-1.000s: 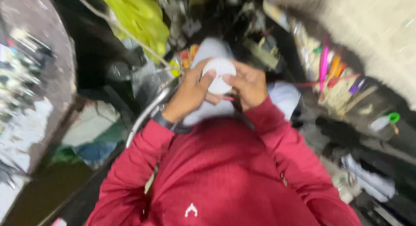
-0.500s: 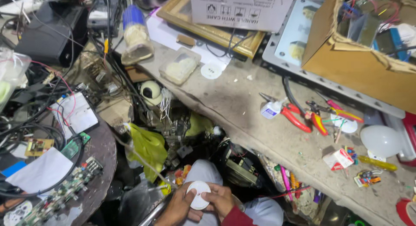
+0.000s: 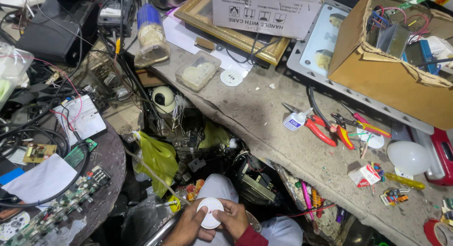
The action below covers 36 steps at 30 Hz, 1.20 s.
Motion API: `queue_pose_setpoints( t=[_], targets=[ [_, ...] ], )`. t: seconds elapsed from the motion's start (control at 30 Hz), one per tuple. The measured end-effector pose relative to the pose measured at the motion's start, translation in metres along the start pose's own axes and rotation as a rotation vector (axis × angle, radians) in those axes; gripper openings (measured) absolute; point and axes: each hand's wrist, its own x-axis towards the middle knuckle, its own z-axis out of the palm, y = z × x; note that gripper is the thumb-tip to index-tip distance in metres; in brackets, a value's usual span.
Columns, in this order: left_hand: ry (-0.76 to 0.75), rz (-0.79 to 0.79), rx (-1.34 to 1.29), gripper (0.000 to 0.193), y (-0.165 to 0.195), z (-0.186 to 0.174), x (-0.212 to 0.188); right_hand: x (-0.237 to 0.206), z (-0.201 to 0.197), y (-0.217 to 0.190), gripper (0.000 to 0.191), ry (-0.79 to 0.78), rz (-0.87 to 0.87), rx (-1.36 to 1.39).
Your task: The person sits at a cluttered workbench and repairs an LED bulb. They open the bulb's plastic diffuser, apply glue from a small bottle to the bulb body, solder and adjust wires on the bulb's base, test the bulb while it lights brightly, then reattach the diffuser and hold up the LED board.
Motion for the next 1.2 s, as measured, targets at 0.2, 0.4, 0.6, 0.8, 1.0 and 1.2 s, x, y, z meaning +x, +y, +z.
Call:
queue_pose_setpoints(
  t=[0.2, 0.4, 0.6, 0.8, 1.0, 1.2],
  targets=[
    [-0.013, 0.016, -0.025, 0.047, -0.006, -0.004, 0.0, 0.0, -0.003, -0.001, 0.047, -0.111, -0.022, 0.015],
    [0.001, -0.06, -0.026, 0.05, -0.004, -0.003, 0.004, -0.005, -0.005, -0.005, 0.053, -0.067, 0.066, -0.023],
    [-0.017, 0.019, 0.015, 0.049, -0.001, -0.004, 0.003, -0.002, -0.002, -0.006, 0.049, -0.092, 0.091, -0.015],
    [0.017, -0.002, 0.034, 0.046, 0.002, 0.0, 0.001, -0.004, -0.005, -0.007, 0.047, -0.062, 0.144, -0.003],
    [0.02, -0.028, 0.014, 0.045, -0.005, -0.001, 0.005, -0.004, -0.008, -0.005, 0.047, -0.067, 0.129, 0.001],
    [-0.037, 0.361, 0.201, 0.043, -0.008, -0.004, 0.011, 0.0, -0.011, 0.0, 0.048, -0.079, 0.067, -0.029]
  ],
)
